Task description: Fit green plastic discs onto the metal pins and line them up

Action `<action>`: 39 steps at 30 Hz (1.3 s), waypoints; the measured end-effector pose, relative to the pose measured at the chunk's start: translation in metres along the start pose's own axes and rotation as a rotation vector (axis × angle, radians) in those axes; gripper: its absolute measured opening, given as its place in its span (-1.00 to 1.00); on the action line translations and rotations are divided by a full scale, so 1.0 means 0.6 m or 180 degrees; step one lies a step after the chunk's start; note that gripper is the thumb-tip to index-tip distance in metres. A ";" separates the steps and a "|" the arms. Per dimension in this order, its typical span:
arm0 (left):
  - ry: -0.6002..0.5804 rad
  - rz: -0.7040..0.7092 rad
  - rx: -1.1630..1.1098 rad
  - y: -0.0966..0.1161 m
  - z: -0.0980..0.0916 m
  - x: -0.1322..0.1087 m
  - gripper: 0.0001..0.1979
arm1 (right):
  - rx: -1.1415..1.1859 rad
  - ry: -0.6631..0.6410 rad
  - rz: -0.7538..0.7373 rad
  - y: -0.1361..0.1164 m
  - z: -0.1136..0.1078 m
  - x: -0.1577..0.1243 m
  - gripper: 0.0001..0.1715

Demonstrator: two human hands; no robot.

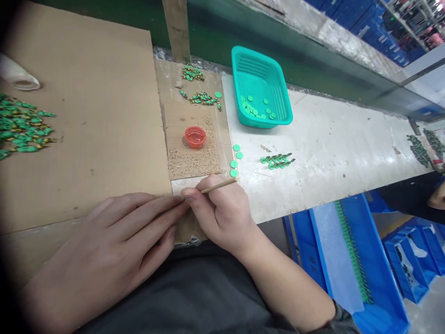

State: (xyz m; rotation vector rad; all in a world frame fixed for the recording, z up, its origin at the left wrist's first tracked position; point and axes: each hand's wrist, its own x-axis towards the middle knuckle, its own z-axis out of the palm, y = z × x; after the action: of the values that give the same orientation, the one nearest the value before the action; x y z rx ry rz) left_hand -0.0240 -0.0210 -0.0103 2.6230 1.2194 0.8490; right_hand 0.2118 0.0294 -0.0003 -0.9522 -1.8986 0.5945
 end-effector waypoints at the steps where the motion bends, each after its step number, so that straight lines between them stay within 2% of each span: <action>1: 0.0015 0.0001 0.0003 0.000 0.001 0.000 -0.51 | -0.0036 -0.0014 0.0021 -0.001 0.000 0.000 -0.75; 11: 0.0053 0.0067 0.0102 -0.001 0.001 0.003 -0.57 | -0.0183 -0.0094 0.0109 -0.005 -0.001 0.002 -0.73; 19: 0.0014 0.0109 0.0181 -0.003 0.002 0.001 -0.61 | -0.0147 0.0011 0.0303 -0.006 -0.001 0.000 -0.71; 22: -0.0006 0.0081 0.0139 -0.003 0.002 0.000 -0.60 | 0.0061 0.0217 0.0309 -0.005 0.001 -0.003 -0.71; 27: -0.0057 0.0044 0.0304 0.002 0.003 0.008 -0.54 | 0.0447 0.0885 0.0417 -0.006 -0.002 -0.007 -0.70; 30: -0.0100 0.0177 0.0396 0.003 -0.002 0.012 -0.57 | 0.0641 0.1004 0.0518 -0.010 -0.015 -0.009 -0.74; 32: -0.0088 0.0256 0.0284 0.000 -0.006 0.012 -0.62 | 0.0643 0.0760 0.0607 -0.011 -0.026 -0.012 -0.79; 34: -0.0065 0.0290 0.0129 -0.007 -0.008 0.009 -0.66 | 0.0409 0.0301 0.0528 -0.010 -0.034 -0.016 -0.83; 37: -0.0024 0.0244 0.0058 -0.011 -0.010 0.002 -0.68 | -0.0012 -0.0374 0.0024 -0.005 -0.036 -0.021 -0.86; 39: 0.0004 0.0146 0.0079 -0.002 -0.016 -0.007 -0.65 | -0.0132 -0.0626 -0.0223 -0.006 -0.030 -0.026 -0.81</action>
State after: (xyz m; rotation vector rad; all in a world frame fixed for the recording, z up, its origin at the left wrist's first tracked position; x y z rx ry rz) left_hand -0.0323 -0.0241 -0.0043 2.6802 1.1821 0.8483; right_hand 0.2311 0.0154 0.0032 -0.8760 -2.1172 0.6283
